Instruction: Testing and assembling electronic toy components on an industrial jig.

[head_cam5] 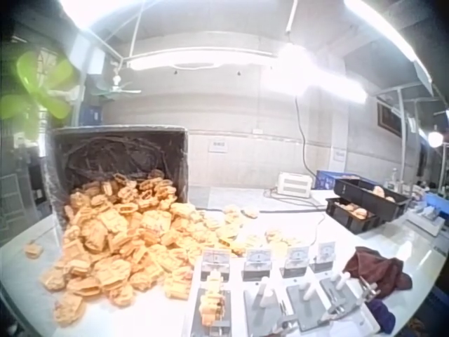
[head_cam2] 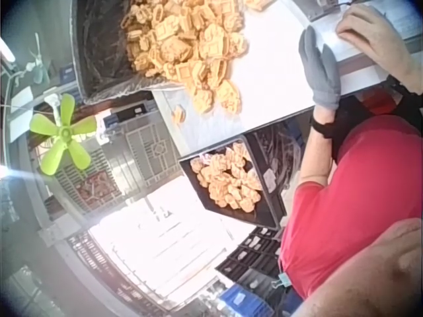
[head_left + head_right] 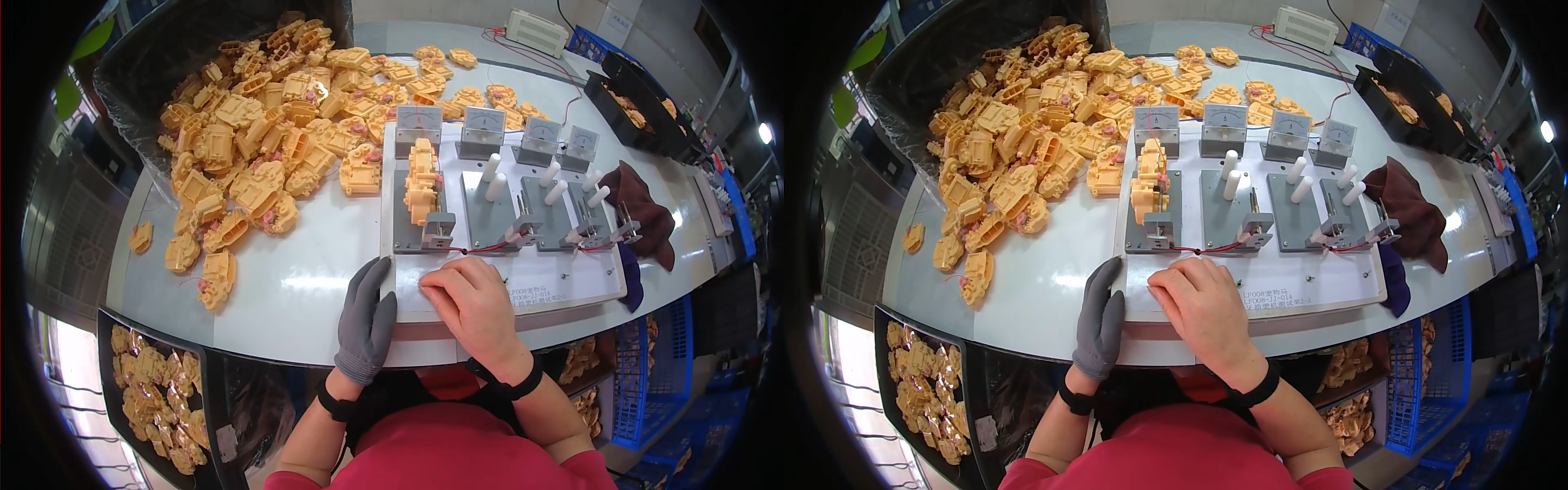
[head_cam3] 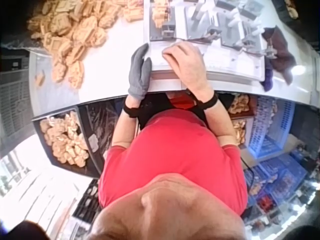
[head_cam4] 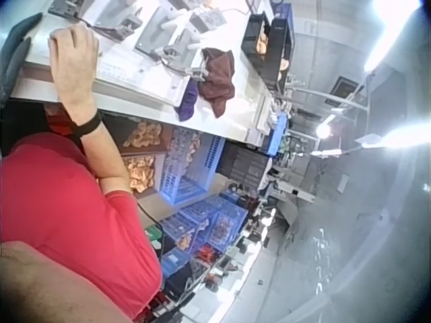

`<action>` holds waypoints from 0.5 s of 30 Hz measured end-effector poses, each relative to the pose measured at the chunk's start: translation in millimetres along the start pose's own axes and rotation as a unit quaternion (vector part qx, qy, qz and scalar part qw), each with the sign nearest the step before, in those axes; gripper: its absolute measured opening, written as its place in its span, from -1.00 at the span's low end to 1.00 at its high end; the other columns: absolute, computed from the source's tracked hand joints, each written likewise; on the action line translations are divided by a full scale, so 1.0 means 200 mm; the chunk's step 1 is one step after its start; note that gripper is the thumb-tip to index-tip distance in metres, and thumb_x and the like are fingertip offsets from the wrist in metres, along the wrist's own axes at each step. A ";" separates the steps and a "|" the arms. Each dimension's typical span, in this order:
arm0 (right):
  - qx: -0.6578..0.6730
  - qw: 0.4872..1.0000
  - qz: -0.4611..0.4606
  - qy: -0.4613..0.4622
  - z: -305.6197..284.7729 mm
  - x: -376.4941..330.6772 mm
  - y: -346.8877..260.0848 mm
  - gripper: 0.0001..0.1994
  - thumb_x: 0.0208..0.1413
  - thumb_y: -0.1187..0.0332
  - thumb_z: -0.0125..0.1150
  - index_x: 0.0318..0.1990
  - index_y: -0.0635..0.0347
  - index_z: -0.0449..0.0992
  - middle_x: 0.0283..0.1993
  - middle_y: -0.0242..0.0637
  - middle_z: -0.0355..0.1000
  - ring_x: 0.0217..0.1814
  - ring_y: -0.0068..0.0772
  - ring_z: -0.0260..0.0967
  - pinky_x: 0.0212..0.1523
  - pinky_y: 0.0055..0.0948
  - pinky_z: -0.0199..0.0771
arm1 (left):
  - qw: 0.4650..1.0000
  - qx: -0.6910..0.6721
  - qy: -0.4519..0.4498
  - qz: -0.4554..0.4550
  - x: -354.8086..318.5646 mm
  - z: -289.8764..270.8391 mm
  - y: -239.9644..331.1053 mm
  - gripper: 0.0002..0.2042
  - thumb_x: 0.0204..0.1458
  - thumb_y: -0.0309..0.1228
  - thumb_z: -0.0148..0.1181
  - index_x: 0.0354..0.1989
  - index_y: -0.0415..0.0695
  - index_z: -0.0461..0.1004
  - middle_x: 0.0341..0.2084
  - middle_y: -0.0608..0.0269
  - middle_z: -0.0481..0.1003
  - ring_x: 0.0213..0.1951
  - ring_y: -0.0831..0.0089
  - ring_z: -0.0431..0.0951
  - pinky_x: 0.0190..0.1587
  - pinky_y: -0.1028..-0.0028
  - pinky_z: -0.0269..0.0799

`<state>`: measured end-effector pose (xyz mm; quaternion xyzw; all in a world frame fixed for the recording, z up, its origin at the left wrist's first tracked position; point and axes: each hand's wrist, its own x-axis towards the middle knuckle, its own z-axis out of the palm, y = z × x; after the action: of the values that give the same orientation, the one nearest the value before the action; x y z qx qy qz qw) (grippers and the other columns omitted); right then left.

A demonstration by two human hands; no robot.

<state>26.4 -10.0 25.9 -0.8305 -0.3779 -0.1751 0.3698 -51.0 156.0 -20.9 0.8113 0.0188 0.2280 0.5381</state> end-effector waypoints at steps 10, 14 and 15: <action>0.001 1.000 -0.013 0.000 0.02 0.01 -0.01 -0.88 0.02 0.41 0.37 -0.28 0.08 0.57 -0.30 -0.37 0.41 -0.20 -0.26 0.40 -0.18 -0.32 0.33 | 1.000 0.020 0.014 0.018 0.00 -0.02 -0.01 -0.56 0.19 -0.47 0.07 0.27 -0.23 0.32 0.21 -0.12 0.33 0.19 0.07 0.40 0.20 0.33 0.32; 0.000 1.000 0.002 0.002 0.00 0.00 0.00 -0.89 0.02 0.41 0.37 -0.29 0.11 0.58 -0.29 -0.33 0.42 -0.19 -0.21 0.40 -0.15 -0.29 0.34 | 0.996 0.016 -0.070 -0.050 0.10 -0.16 0.01 -0.52 0.17 -0.35 0.21 0.27 -0.12 0.35 0.16 -0.02 0.38 0.12 0.09 0.43 0.17 0.31 0.36; -0.005 1.000 0.006 0.004 0.00 0.00 0.00 -0.89 0.02 0.42 0.36 -0.28 0.11 0.58 -0.29 -0.33 0.43 -0.18 -0.21 0.40 -0.15 -0.28 0.34 | 0.992 0.101 -0.077 -0.027 0.18 -0.25 -0.02 -0.51 0.16 -0.33 0.23 0.27 -0.11 0.35 0.15 -0.01 0.39 0.11 0.08 0.43 0.18 0.30 0.36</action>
<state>26.6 -10.0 25.5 -0.8339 -0.3704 -0.1778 0.3684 -37.7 211.5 4.2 0.8759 0.0218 0.1474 0.4590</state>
